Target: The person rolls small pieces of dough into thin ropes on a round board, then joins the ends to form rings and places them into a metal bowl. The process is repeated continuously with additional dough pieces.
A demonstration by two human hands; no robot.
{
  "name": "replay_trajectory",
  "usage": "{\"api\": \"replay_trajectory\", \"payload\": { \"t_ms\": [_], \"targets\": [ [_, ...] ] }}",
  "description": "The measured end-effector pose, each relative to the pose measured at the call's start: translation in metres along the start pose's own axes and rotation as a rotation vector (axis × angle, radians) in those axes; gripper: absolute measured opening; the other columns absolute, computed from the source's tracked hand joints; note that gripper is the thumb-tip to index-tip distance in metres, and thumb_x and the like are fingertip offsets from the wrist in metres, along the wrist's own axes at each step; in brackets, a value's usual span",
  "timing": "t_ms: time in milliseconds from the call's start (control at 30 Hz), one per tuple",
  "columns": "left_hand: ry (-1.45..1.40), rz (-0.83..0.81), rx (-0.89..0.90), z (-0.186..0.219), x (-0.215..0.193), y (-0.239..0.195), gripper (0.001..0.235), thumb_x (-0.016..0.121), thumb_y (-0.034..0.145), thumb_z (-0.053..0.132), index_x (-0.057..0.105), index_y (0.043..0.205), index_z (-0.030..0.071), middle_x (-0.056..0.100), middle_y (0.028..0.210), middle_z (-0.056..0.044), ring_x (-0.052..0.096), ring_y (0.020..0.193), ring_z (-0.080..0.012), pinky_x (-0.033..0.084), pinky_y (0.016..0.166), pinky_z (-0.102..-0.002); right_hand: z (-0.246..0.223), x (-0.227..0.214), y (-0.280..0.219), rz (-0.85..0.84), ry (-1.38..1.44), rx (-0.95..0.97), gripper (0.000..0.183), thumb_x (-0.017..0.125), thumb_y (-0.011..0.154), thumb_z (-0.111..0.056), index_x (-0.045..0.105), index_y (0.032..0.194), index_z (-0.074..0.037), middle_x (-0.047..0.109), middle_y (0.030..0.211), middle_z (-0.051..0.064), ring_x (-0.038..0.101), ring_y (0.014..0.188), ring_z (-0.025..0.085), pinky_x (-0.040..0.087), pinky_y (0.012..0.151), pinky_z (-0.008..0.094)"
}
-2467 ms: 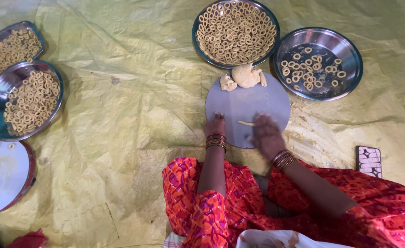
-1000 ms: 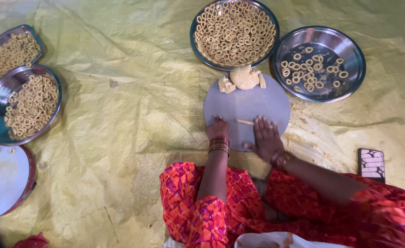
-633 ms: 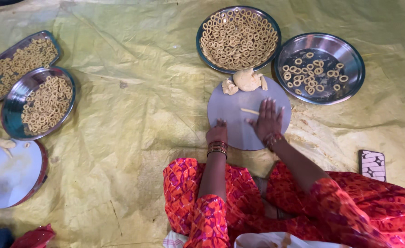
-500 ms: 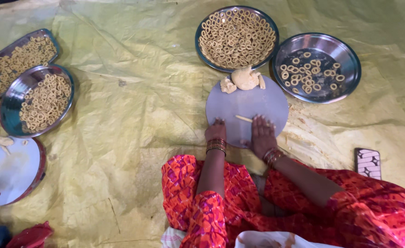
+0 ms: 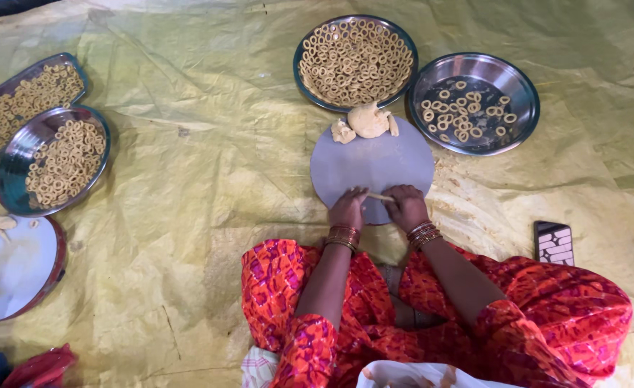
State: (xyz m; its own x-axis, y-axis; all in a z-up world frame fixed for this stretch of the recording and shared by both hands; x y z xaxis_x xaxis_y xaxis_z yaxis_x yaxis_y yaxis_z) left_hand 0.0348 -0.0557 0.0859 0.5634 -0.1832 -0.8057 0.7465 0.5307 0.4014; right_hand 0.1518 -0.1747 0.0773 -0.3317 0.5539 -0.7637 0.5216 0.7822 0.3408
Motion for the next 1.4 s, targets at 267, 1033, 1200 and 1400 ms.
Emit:
{"api": "replay_trajectory", "payload": {
  "t_ms": [267,1033,1200,1400],
  "targets": [
    [-0.057,-0.263,-0.149,-0.024,0.039,0.001,0.022,0.076,0.082,0.016,0.081,0.103,0.02,0.076,0.101,-0.01,0.072,0.096,-0.031,0.057,0.09,-0.043,-0.074,-0.031,-0.003,0.071,0.071,-0.367,0.021,0.072,0.085,-0.008,0.08,0.102,-0.017,0.077,0.109,0.004,0.068,0.092,0.024,0.057,0.087,0.038],
    [-0.948,-0.226,-1.017,-0.093,0.127,-0.013,0.059,0.054,0.094,0.0,0.047,0.15,0.016,0.071,0.101,-0.008,0.067,0.074,-0.0154,0.059,0.061,-0.031,0.115,0.033,0.006,0.302,1.373,1.137,0.03,0.046,0.103,-0.02,0.066,0.109,0.001,0.073,0.089,0.014,0.066,0.07,0.021,0.061,0.074,0.037],
    [-0.902,-0.25,-0.835,-0.07,0.1,-0.003,0.055,0.055,0.091,0.0,0.057,0.144,0.013,0.072,0.095,-0.008,0.068,0.07,-0.0159,0.056,0.057,-0.03,0.135,0.033,0.075,0.262,1.429,1.031,0.019,0.05,0.099,-0.015,0.062,0.099,-0.001,0.066,0.082,0.012,0.066,0.073,0.025,0.061,0.072,0.043],
    [-0.25,-0.073,-0.542,-0.044,0.012,0.02,0.053,0.076,0.085,0.018,0.062,0.137,0.02,0.067,0.121,-0.016,0.068,0.101,-0.0347,0.056,0.083,-0.048,0.158,0.037,0.123,0.241,1.133,1.076,0.022,0.057,0.093,-0.018,0.065,0.105,-0.002,0.067,0.094,0.015,0.065,0.085,0.029,0.058,0.08,0.044]
  ]
}}
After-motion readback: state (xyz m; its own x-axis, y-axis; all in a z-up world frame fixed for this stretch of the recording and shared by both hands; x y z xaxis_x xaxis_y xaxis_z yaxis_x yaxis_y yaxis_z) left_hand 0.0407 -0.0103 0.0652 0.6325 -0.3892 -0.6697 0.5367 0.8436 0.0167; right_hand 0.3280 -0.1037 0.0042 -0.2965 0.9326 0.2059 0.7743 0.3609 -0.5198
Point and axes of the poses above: each hand's wrist, its own y-axis towards the middle knuckle, its own x-axis out of the palm, z = x × y, the point moved 8 cm from there along y, towards the middle knuckle
